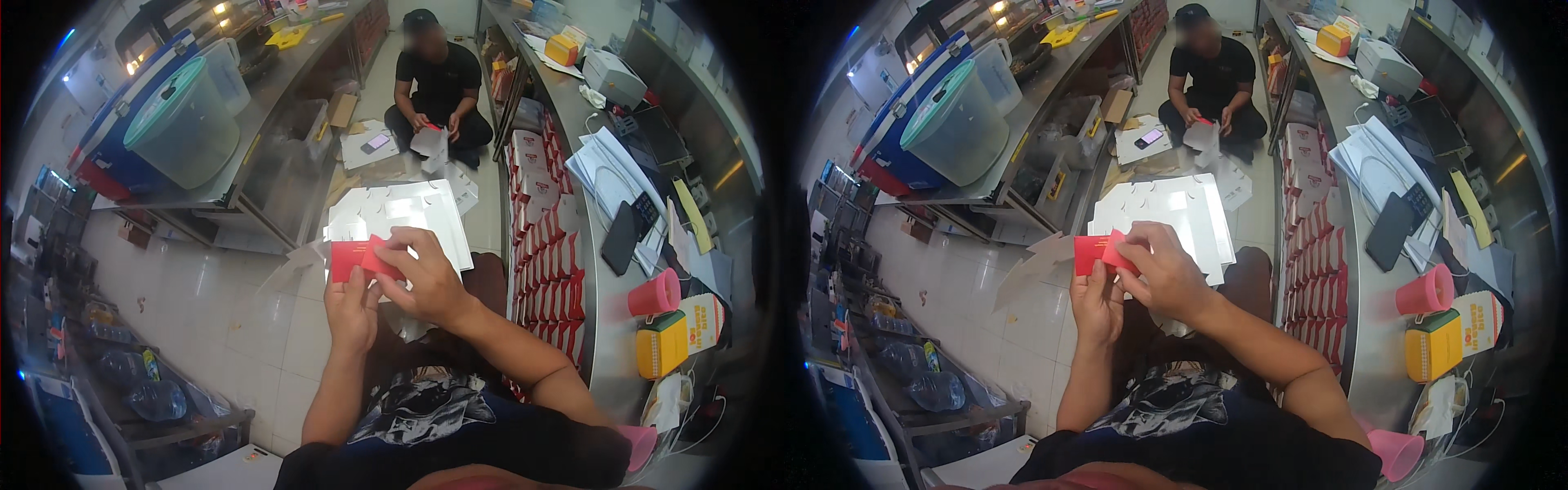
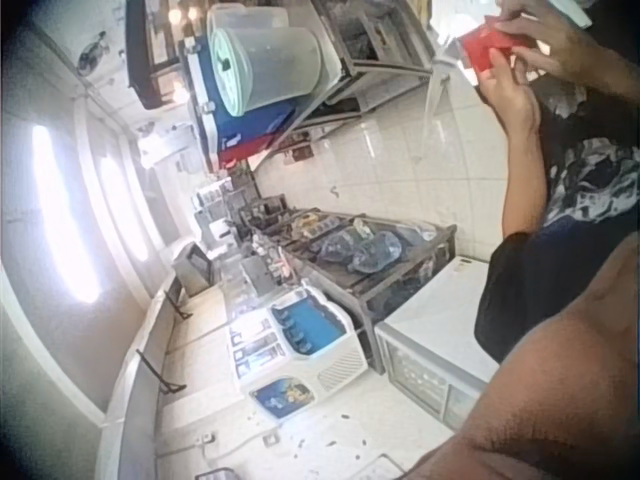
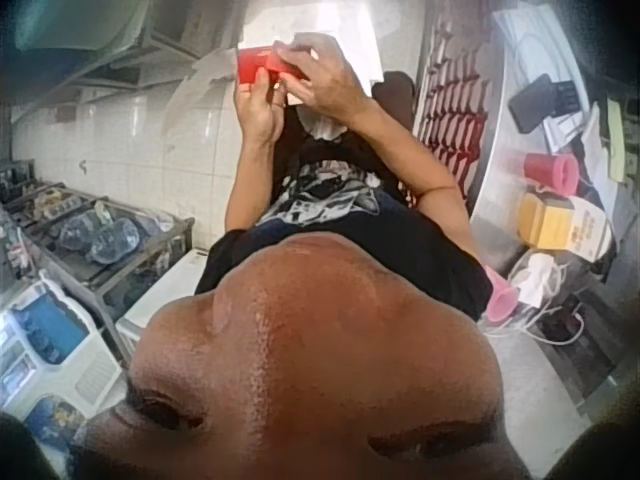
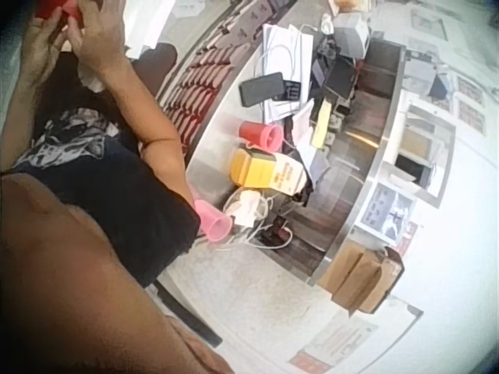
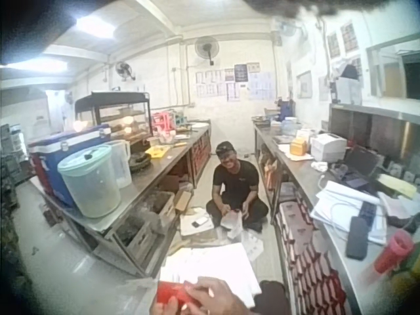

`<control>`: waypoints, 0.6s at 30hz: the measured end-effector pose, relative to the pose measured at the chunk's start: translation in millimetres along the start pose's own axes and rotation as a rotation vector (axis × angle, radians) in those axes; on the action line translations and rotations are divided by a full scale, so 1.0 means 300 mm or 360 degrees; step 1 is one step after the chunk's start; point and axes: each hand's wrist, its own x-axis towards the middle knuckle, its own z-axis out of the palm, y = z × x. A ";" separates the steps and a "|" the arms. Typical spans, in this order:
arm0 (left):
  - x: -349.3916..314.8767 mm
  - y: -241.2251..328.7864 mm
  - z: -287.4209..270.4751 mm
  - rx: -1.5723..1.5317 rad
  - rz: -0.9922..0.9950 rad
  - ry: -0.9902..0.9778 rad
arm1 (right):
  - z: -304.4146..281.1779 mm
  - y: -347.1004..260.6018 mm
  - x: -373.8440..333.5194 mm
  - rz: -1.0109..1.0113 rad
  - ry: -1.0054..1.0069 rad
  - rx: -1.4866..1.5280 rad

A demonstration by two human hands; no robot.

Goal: The person sits on the floor and repeatedly folds flat white cardboard sheets into small rectangular boxes. They insert a red packet labeled 'SIPAMAN' into each box, close the flaps, and place the finished boxes onto a nearby stack.

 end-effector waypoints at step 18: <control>0.126 -0.022 -0.001 -0.0042 -0.0265 0.0311 | 0.057 0.086 -0.024 0.0315 -0.0132 0.0239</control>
